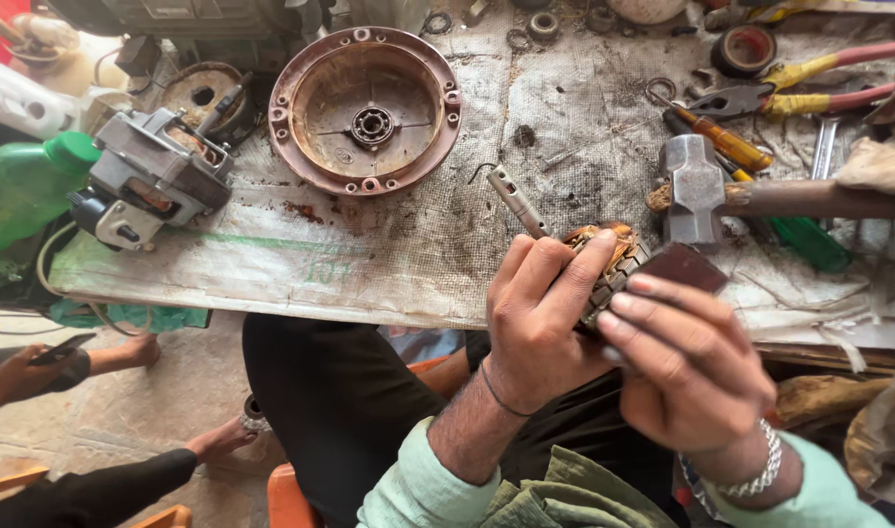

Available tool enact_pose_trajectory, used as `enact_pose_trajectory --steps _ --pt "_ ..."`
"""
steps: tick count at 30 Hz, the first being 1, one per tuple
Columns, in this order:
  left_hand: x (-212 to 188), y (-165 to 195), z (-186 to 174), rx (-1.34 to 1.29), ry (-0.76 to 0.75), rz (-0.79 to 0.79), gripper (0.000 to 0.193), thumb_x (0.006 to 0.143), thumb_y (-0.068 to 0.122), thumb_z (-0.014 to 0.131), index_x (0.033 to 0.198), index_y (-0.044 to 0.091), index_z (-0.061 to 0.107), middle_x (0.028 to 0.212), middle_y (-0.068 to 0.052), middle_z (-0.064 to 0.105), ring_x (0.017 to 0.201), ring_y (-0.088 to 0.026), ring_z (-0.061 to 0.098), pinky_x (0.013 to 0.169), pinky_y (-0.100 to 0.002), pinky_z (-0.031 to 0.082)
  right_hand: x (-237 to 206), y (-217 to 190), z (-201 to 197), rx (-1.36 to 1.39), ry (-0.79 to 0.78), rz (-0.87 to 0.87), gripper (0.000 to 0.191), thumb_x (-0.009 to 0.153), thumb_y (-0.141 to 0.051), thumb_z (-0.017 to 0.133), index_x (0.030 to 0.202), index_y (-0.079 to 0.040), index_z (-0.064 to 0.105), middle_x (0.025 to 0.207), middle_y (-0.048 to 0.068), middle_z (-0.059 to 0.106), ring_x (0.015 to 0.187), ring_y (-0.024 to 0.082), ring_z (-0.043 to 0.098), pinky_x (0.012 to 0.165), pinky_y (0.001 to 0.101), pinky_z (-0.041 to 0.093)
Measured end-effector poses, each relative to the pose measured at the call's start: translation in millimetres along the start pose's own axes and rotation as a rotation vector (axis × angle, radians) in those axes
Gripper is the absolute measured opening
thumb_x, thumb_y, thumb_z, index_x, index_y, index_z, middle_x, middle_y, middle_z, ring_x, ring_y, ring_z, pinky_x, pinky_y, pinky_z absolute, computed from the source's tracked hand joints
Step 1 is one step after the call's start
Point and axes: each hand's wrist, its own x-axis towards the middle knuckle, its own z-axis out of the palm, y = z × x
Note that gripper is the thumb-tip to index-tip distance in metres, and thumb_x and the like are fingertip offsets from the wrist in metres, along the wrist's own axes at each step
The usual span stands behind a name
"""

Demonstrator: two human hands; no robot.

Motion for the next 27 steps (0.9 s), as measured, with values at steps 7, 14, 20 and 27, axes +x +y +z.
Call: enact_pose_trajectory --steps 7,14,20,27 --pt "-4 3 0 0.014 0.004 0.001 0.059 0.076 0.017 0.083 0.130 0.001 0.067 0.095 -0.006 0.057 0.083 -0.024 0.057 0.075 -0.036 0.051 6 -8 -6 0.022 0.022 0.047 0.017 0.087 0.011 0.065 0.098 0.002 0.073 0.103 0.016 0.073 0.102 0.035 0.073 0.091 0.0409 0.061" --pt "-6 1 4 0.021 0.019 0.017 0.060 0.077 0.016 0.084 0.133 0.002 0.066 0.096 -0.006 0.057 0.085 -0.025 0.058 0.077 -0.037 0.051 4 -2 -4 0.040 0.071 0.116 0.023 0.086 0.015 0.062 0.102 0.003 0.072 0.105 0.019 0.072 0.106 0.035 0.073 0.093 0.0412 0.060" --pt "-6 1 5 0.016 0.019 0.031 0.064 0.074 0.016 0.084 0.134 0.002 0.065 0.097 -0.007 0.057 0.085 -0.026 0.058 0.076 -0.037 0.051 2 1 -3 0.040 0.082 0.069 0.027 0.078 0.018 0.060 0.098 0.005 0.071 0.098 0.020 0.071 0.101 0.038 0.073 0.094 0.0478 0.060" --pt "-5 1 4 0.012 0.013 0.035 0.064 0.076 0.018 0.085 0.134 0.000 0.064 0.093 -0.007 0.055 0.084 -0.027 0.057 0.075 -0.039 0.051 -1 1 -3 0.059 0.060 0.028 0.025 0.077 0.018 0.062 0.095 0.002 0.071 0.097 0.018 0.071 0.100 0.037 0.073 0.092 0.0461 0.060"
